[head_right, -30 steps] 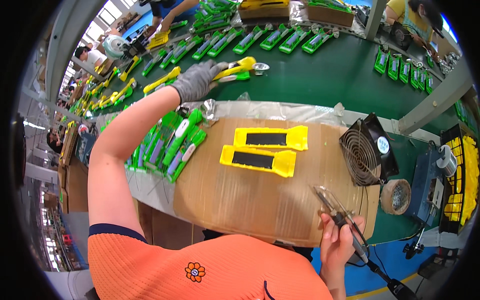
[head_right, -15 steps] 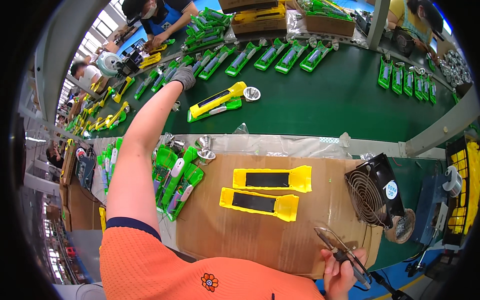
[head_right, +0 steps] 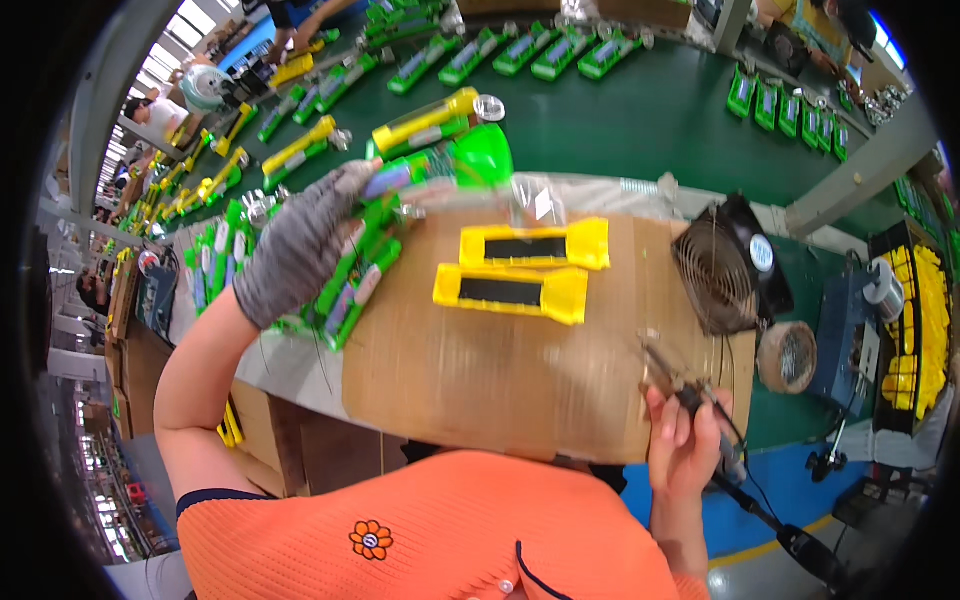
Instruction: Solder wires to a circuit board and assemble electronic components into a plastic housing.
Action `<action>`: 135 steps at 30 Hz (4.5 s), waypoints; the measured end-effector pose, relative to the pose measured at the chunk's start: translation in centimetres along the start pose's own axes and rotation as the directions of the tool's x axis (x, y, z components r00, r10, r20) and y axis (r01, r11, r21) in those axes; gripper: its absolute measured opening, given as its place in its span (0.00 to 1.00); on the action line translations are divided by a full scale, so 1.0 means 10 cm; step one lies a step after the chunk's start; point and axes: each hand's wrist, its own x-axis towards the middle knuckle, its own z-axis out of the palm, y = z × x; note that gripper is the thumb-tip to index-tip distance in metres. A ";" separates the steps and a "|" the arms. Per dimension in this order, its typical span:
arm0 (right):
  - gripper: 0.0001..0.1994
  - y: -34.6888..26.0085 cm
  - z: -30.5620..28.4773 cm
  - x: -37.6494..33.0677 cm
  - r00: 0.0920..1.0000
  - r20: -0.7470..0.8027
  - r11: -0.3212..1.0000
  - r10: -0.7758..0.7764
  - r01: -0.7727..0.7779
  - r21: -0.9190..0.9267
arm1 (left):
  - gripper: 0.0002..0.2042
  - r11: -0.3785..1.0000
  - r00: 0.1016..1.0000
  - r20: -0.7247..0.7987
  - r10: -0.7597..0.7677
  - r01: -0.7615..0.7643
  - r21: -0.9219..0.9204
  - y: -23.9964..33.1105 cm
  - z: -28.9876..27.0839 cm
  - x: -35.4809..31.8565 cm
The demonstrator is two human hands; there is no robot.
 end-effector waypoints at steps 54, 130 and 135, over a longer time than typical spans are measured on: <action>0.07 0.09 0.66 0.25 0.885 0.195 0.765 0.422 -0.233 -0.601 | 0.05 0.976 0.971 0.234 -0.042 0.090 -0.197 1.17 0.71 -0.35; 0.07 0.01 0.64 0.45 0.926 -0.011 0.714 0.376 -0.298 -0.634 | 0.06 0.981 0.902 0.413 0.126 -0.051 -0.187 0.91 0.83 0.30; 0.07 0.03 0.65 0.46 0.926 -0.022 0.699 0.376 -0.299 -0.650 | 0.06 0.984 0.895 0.428 0.129 -0.061 -0.168 0.91 0.81 0.32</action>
